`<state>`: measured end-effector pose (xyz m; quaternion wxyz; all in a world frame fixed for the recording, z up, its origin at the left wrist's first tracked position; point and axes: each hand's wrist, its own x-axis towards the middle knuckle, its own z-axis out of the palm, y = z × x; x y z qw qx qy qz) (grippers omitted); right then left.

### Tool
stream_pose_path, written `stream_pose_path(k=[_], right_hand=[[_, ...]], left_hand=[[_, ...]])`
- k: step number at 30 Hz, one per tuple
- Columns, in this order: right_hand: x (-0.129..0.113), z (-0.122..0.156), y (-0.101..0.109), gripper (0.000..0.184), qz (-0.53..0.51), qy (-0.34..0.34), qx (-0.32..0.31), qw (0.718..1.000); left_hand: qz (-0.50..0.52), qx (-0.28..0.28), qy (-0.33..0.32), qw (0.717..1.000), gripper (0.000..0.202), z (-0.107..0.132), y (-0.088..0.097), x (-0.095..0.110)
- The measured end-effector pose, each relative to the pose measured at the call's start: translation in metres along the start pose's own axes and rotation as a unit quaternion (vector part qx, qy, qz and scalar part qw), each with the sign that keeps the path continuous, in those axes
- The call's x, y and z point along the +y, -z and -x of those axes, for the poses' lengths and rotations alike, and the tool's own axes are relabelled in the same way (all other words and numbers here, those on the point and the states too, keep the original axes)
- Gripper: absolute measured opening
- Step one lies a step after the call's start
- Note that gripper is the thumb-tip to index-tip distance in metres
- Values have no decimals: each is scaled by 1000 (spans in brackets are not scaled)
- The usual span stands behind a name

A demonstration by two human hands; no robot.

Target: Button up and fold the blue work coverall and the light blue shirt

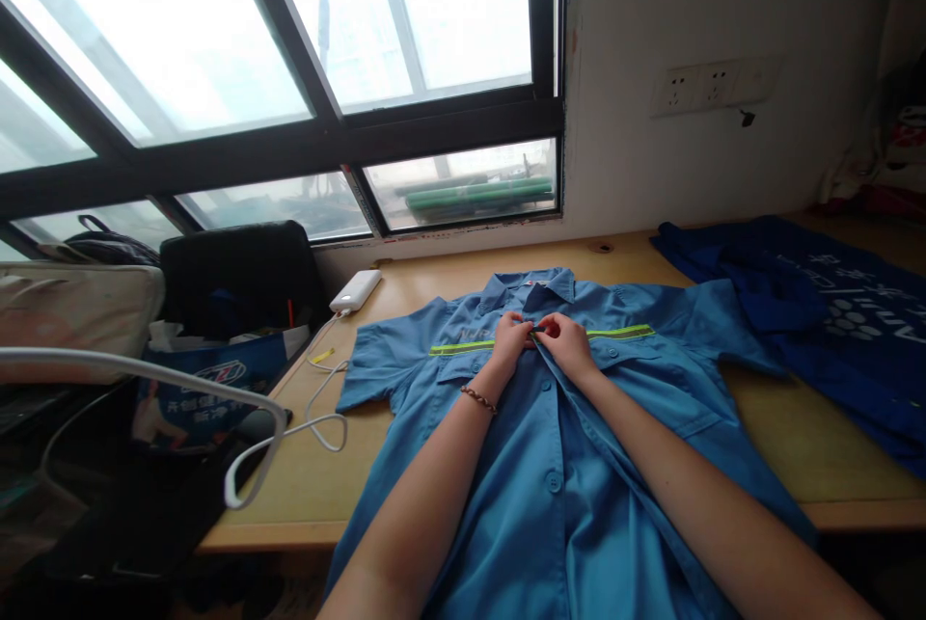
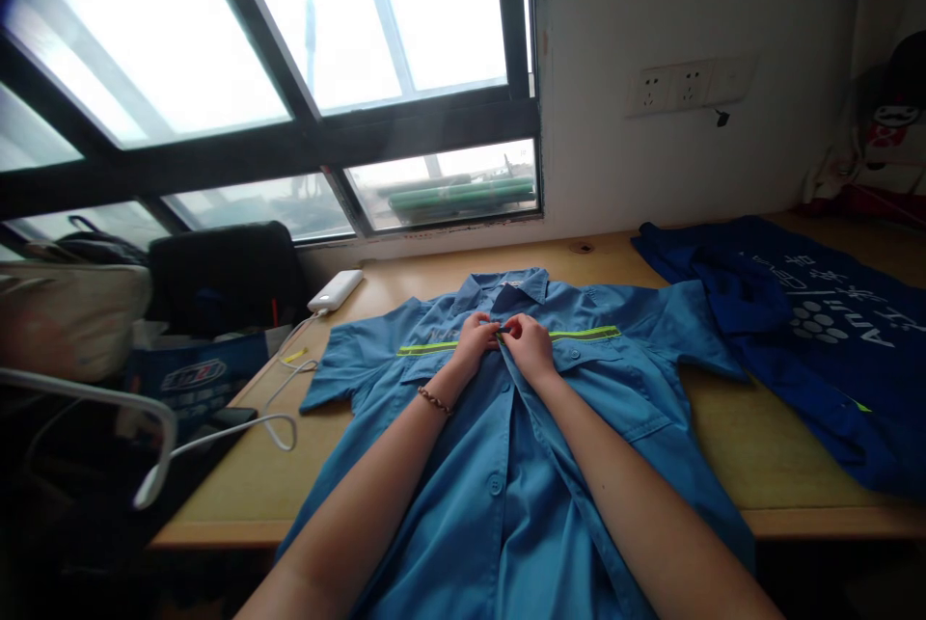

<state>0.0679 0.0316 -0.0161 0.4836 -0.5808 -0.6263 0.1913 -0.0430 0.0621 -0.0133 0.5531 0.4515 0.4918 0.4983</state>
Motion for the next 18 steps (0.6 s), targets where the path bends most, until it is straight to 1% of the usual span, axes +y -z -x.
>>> stream_pose_path(k=[5,9,13,18], right_hand=[[-2,0,1,20,-31,-6,24,999],[-5,1,3,25,-30,30,26,999],[-5,3,3,27,15,40,17,999],[-1,4,1,34,106,31,-13,994]], left_hand=[[32,16,12,999,30,5,0,2],[56,22,10,998,33,7,-2,2],[69,22,-14,997,32,8,-3,2],[54,11,-58,997,34,8,-4,-2]])
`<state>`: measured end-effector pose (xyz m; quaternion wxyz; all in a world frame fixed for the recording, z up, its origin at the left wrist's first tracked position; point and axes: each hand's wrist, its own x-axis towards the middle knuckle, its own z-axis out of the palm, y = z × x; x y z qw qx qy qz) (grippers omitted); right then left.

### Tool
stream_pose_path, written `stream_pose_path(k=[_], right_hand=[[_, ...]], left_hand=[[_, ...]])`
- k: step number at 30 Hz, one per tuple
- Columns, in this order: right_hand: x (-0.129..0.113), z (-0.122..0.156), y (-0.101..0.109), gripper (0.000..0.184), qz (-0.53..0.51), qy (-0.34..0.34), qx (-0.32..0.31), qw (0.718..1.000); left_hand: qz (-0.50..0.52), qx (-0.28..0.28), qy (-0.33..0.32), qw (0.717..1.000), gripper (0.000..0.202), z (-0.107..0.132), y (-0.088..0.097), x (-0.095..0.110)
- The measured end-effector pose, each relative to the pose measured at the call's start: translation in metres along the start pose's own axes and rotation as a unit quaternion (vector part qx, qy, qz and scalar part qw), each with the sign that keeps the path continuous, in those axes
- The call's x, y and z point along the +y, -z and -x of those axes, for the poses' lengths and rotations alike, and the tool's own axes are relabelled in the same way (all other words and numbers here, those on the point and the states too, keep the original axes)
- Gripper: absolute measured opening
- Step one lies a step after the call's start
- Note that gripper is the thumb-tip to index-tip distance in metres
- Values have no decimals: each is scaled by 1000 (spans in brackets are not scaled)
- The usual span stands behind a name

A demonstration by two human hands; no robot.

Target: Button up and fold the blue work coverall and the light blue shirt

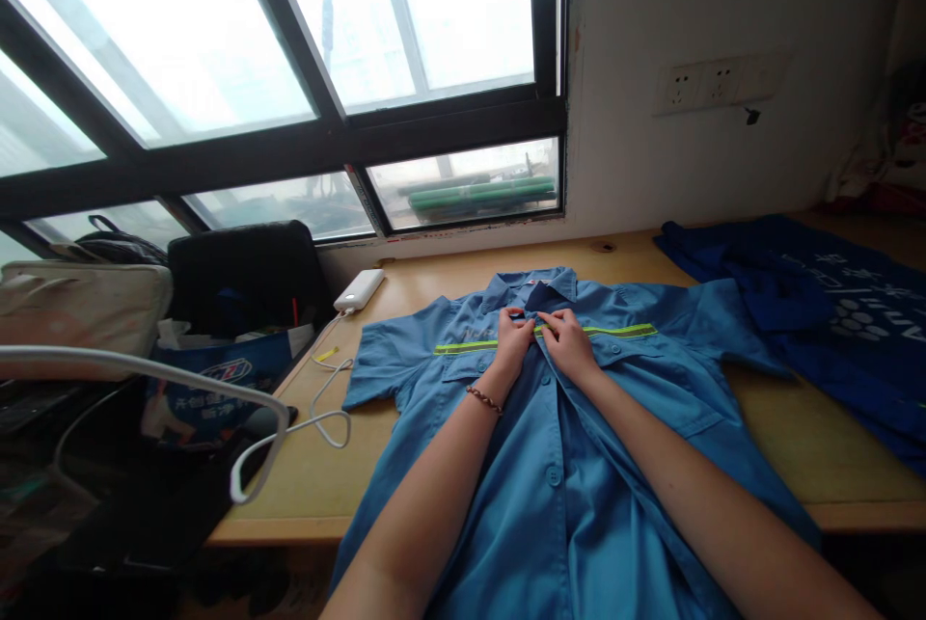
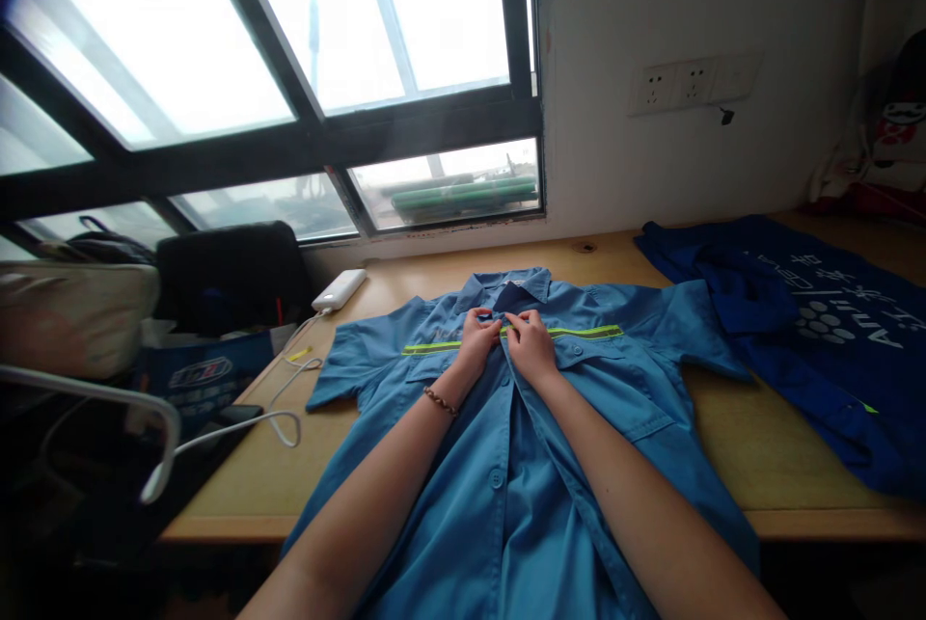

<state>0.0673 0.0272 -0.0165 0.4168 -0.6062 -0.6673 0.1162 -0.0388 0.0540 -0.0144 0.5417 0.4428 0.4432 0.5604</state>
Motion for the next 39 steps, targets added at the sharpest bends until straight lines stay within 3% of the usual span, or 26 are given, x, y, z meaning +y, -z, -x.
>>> stream_pose_path(k=[9,13,16,19,23,26,29,32,36,39], right_hand=[[8,-13,5,36,69,-30,-102,992],[9,-18,10,36,-2,-38,-64,997],[0,-10,19,31,1,-12,-26,1000],[-11,6,29,24,83,4,-67,994],[-17,18,32,21,180,-38,-89,979],[-12,16,29,17,175,-55,-80,980],[-4,8,27,17,104,-65,-100,987],[5,2,28,23,-33,-98,-99,990],[11,-4,28,25,-152,-128,-139,970],[9,-3,25,23,-186,-140,-159,959]], left_hand=[[-109,-55,-37,992,35,7,2,13],[-135,-55,-52,988,31,1,0,20],[-156,-47,-62,985,28,-10,-3,24],[-162,-37,-66,984,26,-26,-5,29],[-177,-18,-83,980,27,-50,-7,32],[-200,-17,-100,974,28,-65,-7,30],[-213,-26,-103,971,29,-71,-6,26],[-222,-56,-107,967,36,-62,-4,24],[-244,-84,-171,951,49,-25,6,20],[-323,-70,-209,920,37,8,14,15]])
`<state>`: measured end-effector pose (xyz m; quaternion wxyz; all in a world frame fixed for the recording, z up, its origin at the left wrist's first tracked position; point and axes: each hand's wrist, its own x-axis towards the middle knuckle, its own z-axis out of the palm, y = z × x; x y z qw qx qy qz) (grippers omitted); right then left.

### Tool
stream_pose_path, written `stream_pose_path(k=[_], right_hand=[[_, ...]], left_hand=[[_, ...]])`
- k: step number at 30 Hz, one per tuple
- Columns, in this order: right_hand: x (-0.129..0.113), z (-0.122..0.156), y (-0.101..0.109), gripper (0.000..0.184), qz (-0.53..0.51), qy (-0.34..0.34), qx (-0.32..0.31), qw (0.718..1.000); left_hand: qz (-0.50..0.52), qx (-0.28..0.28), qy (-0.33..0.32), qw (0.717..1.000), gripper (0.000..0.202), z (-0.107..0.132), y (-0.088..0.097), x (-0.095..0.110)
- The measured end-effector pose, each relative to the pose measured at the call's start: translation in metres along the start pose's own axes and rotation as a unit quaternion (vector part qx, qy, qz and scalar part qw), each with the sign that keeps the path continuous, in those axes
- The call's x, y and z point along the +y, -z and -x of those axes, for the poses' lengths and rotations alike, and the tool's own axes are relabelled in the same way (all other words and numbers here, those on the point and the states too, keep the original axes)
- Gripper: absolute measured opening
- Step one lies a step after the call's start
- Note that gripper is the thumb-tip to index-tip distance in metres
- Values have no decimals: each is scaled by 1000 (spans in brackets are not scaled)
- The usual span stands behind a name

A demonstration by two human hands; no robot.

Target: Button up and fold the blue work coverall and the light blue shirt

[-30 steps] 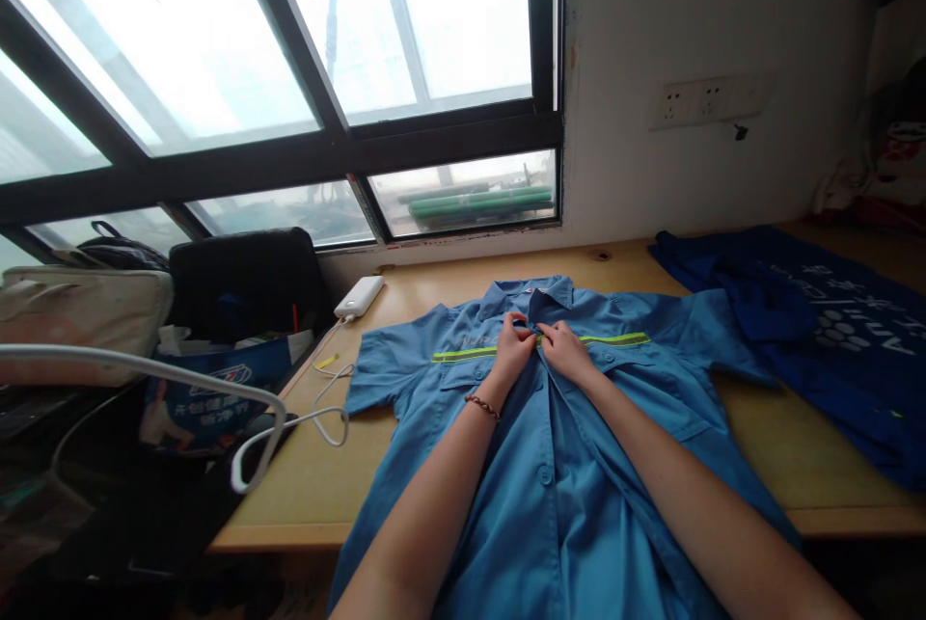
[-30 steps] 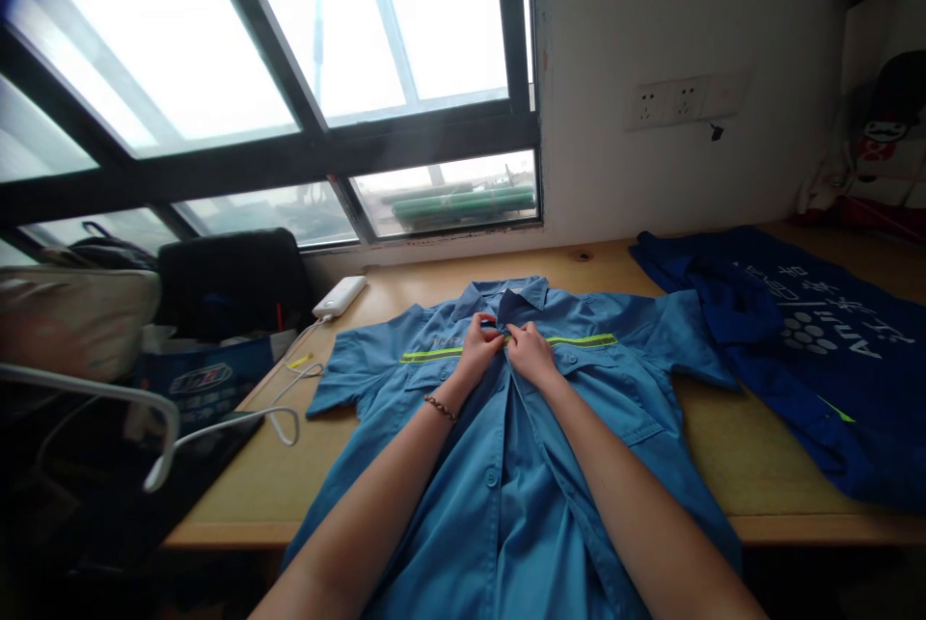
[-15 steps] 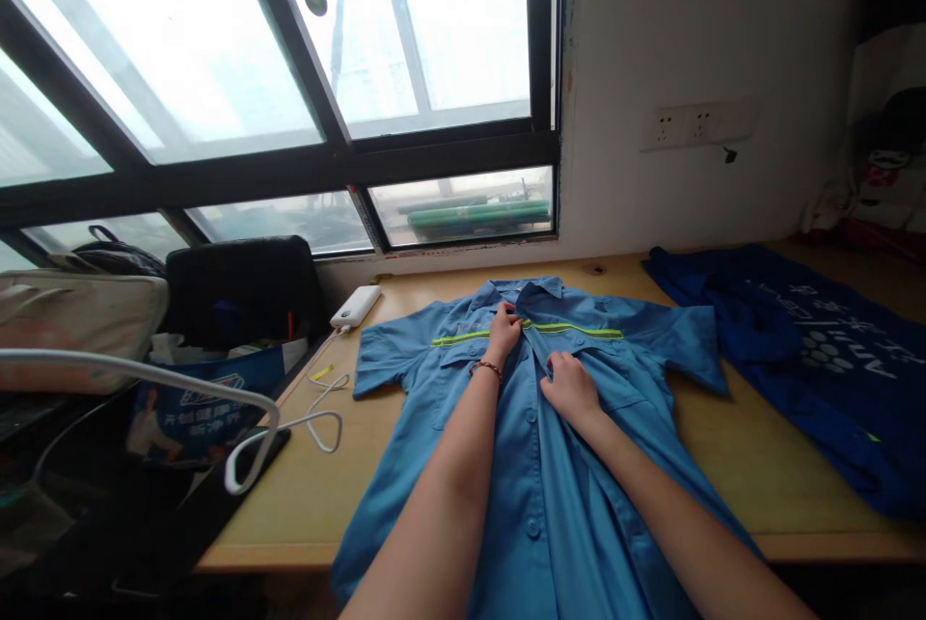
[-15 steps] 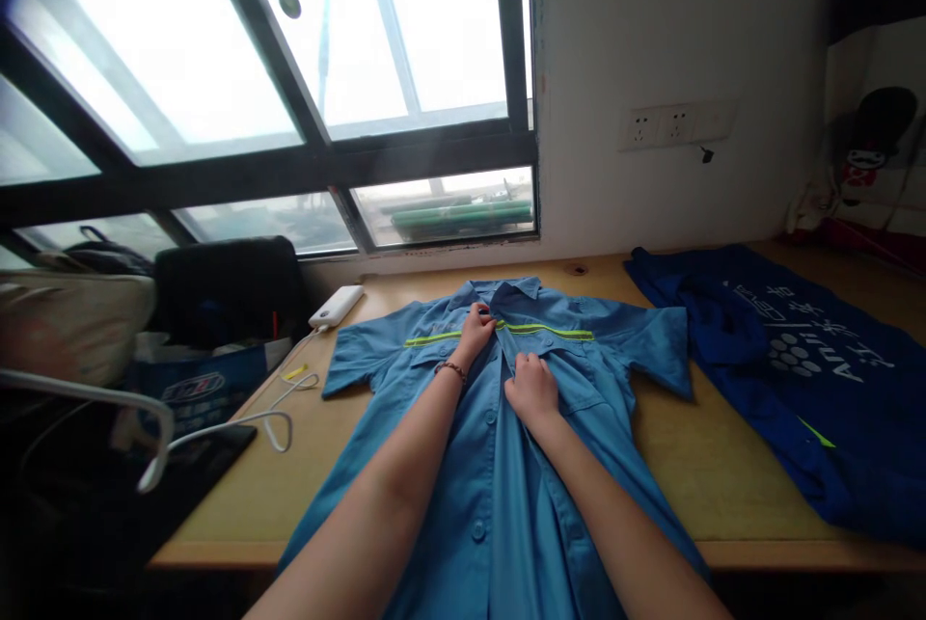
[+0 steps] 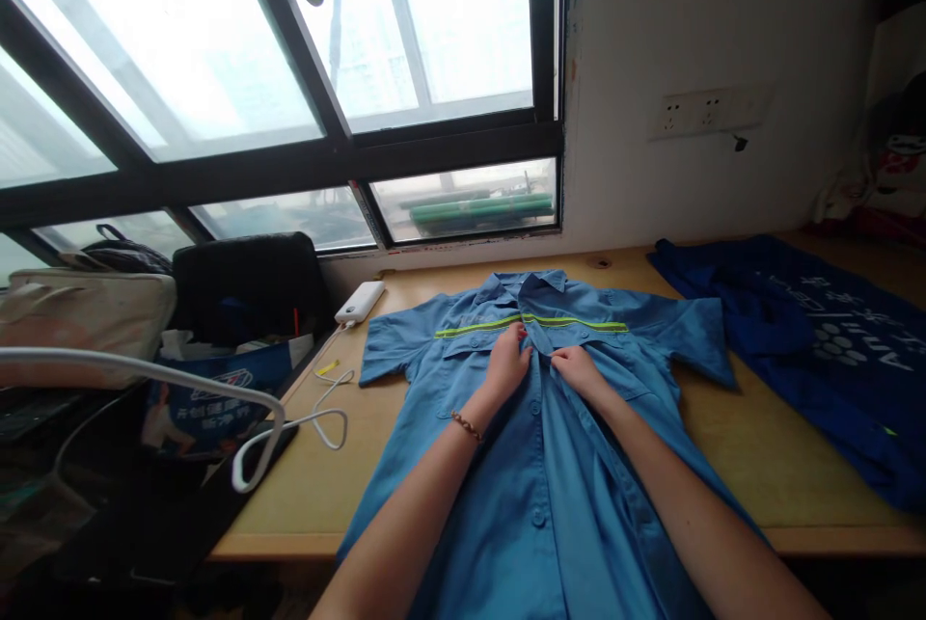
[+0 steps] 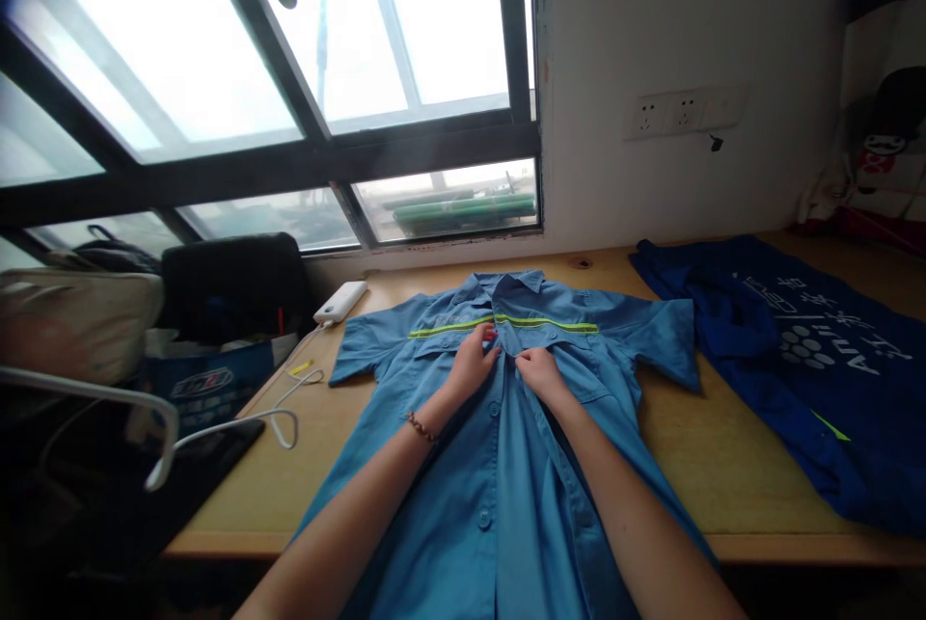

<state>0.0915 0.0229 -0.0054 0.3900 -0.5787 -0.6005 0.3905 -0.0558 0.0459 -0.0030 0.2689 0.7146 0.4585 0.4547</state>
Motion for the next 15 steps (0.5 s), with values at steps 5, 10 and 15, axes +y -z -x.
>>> stream_pose_path(k=[5,10,15], right_hand=[[-4,4,0,22,-60,-16,-38,997],[-13,5,9,23,-251,-25,-93,963],[-17,8,0,20,-389,-142,-121,902]], left_hand=[[-66,-35,-1,997,33,25,-1,-1],[-96,-37,48,993,33,18,1,-7],[-156,-46,29,986,10,17,5,-6]])
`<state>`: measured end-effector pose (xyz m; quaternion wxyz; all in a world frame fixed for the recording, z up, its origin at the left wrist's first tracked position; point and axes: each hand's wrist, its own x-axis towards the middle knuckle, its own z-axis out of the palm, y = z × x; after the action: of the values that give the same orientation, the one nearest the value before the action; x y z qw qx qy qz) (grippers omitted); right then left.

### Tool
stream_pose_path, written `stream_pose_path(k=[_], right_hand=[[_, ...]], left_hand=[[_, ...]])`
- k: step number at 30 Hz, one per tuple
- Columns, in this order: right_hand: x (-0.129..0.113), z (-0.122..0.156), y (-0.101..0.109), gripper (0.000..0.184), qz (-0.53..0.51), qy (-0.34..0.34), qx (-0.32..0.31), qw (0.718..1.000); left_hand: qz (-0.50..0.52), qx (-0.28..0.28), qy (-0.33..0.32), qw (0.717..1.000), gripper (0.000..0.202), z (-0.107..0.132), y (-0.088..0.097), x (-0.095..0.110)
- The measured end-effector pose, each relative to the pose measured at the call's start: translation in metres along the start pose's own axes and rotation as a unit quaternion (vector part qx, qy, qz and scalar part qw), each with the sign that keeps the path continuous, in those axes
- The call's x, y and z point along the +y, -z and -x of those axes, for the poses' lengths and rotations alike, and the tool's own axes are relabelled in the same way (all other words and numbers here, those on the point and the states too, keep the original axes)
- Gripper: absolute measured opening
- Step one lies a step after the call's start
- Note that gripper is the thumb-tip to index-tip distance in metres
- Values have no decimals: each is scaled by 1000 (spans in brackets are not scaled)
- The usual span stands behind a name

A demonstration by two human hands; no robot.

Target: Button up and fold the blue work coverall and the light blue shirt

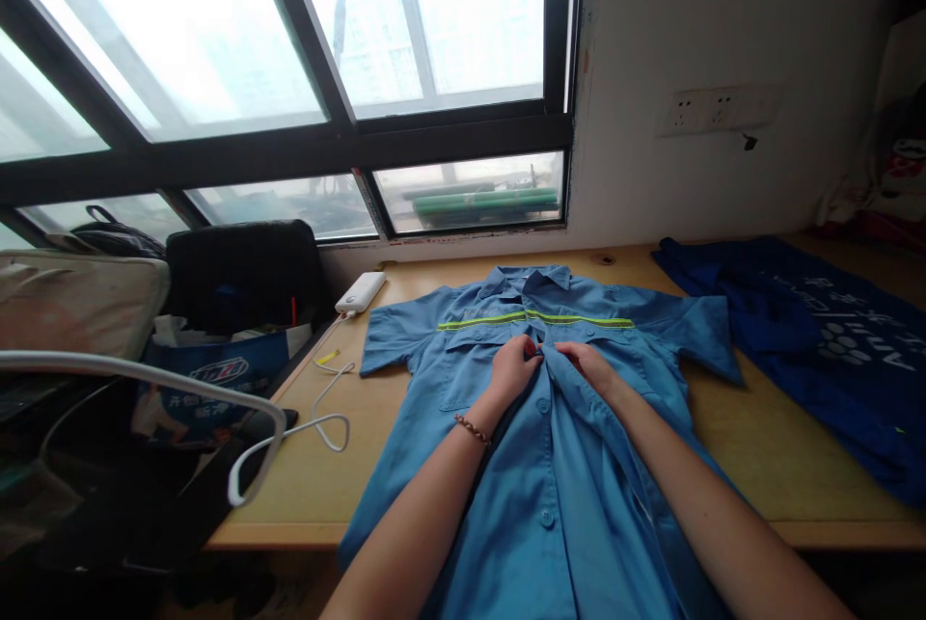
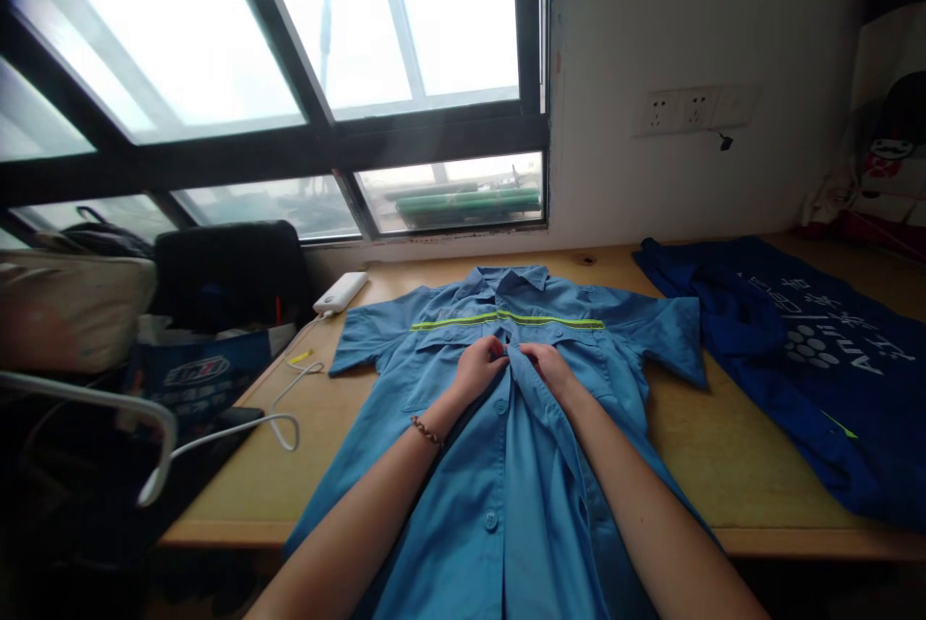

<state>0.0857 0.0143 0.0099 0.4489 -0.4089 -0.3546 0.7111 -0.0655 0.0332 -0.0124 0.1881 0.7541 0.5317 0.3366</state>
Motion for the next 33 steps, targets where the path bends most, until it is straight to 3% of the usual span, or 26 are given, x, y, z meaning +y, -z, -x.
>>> stream_pose_path(k=[3,6,9,13,16,21,26,33], right_hand=[[8,-1,-3,20,14,-3,10,1000],[13,-2,-1,22,85,53,22,995],[17,-6,4,20,168,130,68,975],[18,-10,10,21,312,252,118,909],[18,-10,11,21,349,277,132,885],[19,-6,3,12,419,313,174,834],[21,-1,-4,4,498,348,161,778],[19,5,-10,9,515,354,157,765]], left_hand=[[19,19,17,999,10,2,1,1],[152,2,58,987,15,3,0,3],[340,-54,116,931,20,3,0,6],[464,-75,148,870,25,5,3,12],[487,-75,152,857,25,6,6,17],[470,-62,173,863,26,6,5,22],[460,-23,185,868,27,5,-1,19],[512,6,224,829,28,6,0,16]])
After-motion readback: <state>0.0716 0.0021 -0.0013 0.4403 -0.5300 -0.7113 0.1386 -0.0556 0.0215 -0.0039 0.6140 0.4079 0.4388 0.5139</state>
